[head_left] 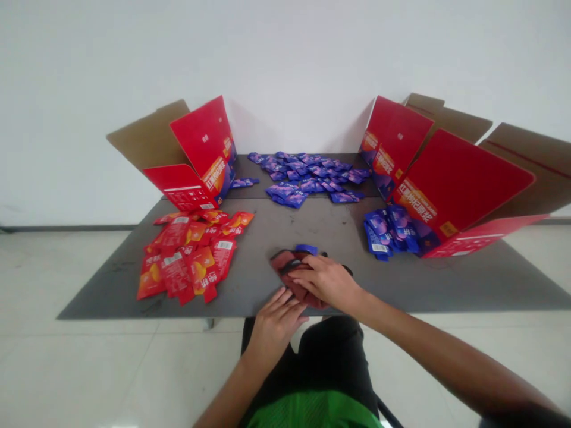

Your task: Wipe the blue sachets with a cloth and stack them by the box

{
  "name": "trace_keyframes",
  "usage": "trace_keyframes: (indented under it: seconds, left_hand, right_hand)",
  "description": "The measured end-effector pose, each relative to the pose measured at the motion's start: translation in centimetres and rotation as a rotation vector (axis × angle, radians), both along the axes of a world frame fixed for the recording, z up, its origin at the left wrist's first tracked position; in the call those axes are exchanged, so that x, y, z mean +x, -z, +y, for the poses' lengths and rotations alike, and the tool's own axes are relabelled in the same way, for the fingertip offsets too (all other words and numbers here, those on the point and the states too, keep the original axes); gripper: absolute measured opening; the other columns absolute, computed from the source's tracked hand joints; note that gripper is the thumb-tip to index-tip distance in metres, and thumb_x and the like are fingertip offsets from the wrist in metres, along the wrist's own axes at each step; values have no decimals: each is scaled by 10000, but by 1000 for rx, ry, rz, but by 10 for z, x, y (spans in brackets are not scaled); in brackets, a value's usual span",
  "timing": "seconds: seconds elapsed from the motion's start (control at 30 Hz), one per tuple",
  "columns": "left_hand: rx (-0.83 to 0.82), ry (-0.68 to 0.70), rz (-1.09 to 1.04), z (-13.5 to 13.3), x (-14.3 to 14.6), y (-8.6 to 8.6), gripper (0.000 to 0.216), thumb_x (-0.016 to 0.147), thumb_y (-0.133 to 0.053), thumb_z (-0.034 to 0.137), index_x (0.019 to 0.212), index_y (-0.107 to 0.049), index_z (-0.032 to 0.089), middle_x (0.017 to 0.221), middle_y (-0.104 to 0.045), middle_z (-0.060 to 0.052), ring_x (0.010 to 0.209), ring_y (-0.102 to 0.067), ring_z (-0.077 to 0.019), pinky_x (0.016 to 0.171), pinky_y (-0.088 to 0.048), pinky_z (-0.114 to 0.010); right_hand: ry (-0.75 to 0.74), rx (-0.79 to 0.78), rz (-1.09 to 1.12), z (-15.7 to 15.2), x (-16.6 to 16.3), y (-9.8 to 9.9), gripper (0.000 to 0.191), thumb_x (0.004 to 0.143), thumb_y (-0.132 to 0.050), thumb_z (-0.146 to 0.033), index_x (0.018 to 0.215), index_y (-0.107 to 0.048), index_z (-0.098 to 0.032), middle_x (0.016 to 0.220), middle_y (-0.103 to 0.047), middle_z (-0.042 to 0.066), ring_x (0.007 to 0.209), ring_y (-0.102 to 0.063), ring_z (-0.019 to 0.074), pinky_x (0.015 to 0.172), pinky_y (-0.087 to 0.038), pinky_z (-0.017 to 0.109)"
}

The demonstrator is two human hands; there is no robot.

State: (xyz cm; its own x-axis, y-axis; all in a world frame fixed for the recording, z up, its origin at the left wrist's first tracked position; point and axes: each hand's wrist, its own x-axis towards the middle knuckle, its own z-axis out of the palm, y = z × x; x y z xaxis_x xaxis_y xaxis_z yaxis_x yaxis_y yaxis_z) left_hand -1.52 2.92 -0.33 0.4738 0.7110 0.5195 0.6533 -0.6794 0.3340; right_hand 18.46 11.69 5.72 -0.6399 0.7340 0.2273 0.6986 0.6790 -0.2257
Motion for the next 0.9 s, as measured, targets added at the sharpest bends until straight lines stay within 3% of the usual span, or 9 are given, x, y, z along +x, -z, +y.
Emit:
trace_keyframes:
  seconds: [0.1, 0.23, 0.3, 0.37, 0.5, 0.57, 0.63, 0.77, 0.9]
  left_hand:
    - [6, 12, 3, 0, -1, 0, 276, 1006, -638, 294, 1247, -693, 170, 1258, -751, -71, 1253, -673, -254, 1137, -520, -480]
    - [28, 25, 5, 1, -1, 1, 290, 1004, -645, 284, 1267, -684, 168, 1316, -722, -82, 1306, -636, -261, 1132, -520, -493]
    - [27, 20, 3, 1, -1, 1, 284, 1010, -637, 288, 1266, -685, 174, 1314, -723, -80, 1299, -641, -258, 1132, -520, -490]
    - [27, 17, -6, 0, 0, 0, 278, 1015, -628, 295, 1260, -687, 177, 1299, -731, -78, 1285, -652, -257, 1130, -523, -482]
    - [16, -2, -27, 0, 1, 0, 235, 1011, -632, 316, 1177, -718, 174, 1144, -788, -68, 1160, -722, -248, 1123, -530, -476]
    - [17, 1, -23, 1, 1, 0, 236, 1014, -626, 312, 1177, -716, 167, 1158, -785, -71, 1169, -718, -248, 1121, -532, -478]
    - [24, 12, -8, 1, 1, 0, 263, 1016, -622, 305, 1223, -698, 162, 1245, -756, -75, 1234, -684, -252, 1118, -535, -479]
    - [48, 8, -7, 1, 1, 0, 277, 1017, -617, 314, 1240, -687, 166, 1288, -737, -70, 1263, -667, -248, 1100, -552, -475]
    - [59, -4, -46, 0, 3, 1, 252, 1020, -611, 316, 1202, -700, 166, 1237, -759, -73, 1227, -688, -245, 1083, -566, -465]
  right_hand:
    - [81, -27, -31, 25, -2, 8, 285, 1042, -549, -442, 1251, -735, -388, 1157, -699, 30, 1053, -652, 168, 897, -469, 263]
    - [254, -10, -78, 77, 3, -14, 328, 1050, -528, -424, 1288, -731, -324, 1106, -695, 83, 1016, -651, 206, 867, -462, 292]
    - [275, 21, -48, 72, 3, -24, 361, 1067, -481, -430, 1332, -701, -323, 1127, -681, 87, 1035, -641, 210, 879, -455, 298]
    - [241, 48, -8, 45, 2, -25, 379, 1080, -440, -446, 1365, -670, -349, 1137, -674, 70, 1037, -636, 199, 882, -454, 294]
    - [54, 13, -15, -7, -3, -2, 321, 1068, -481, -437, 1272, -721, -377, 1148, -687, 40, 1030, -649, 182, 873, -471, 284]
    - [51, -13, -13, 0, -3, 9, 303, 1059, -509, -434, 1274, -719, -393, 1195, -688, 31, 1077, -650, 175, 911, -472, 276]
    - [150, -19, -15, 28, 0, 11, 309, 1052, -528, -434, 1302, -705, -395, 1187, -695, 35, 1079, -655, 176, 927, -474, 275]
    - [316, 26, -26, 75, 6, -12, 317, 1048, -534, -401, 1280, -735, -319, 1097, -701, 84, 1026, -668, 219, 885, -492, 309]
    - [253, 91, 66, 35, 0, -25, 338, 1066, -490, -403, 1326, -696, -336, 1143, -685, 71, 1048, -654, 207, 884, -492, 301]
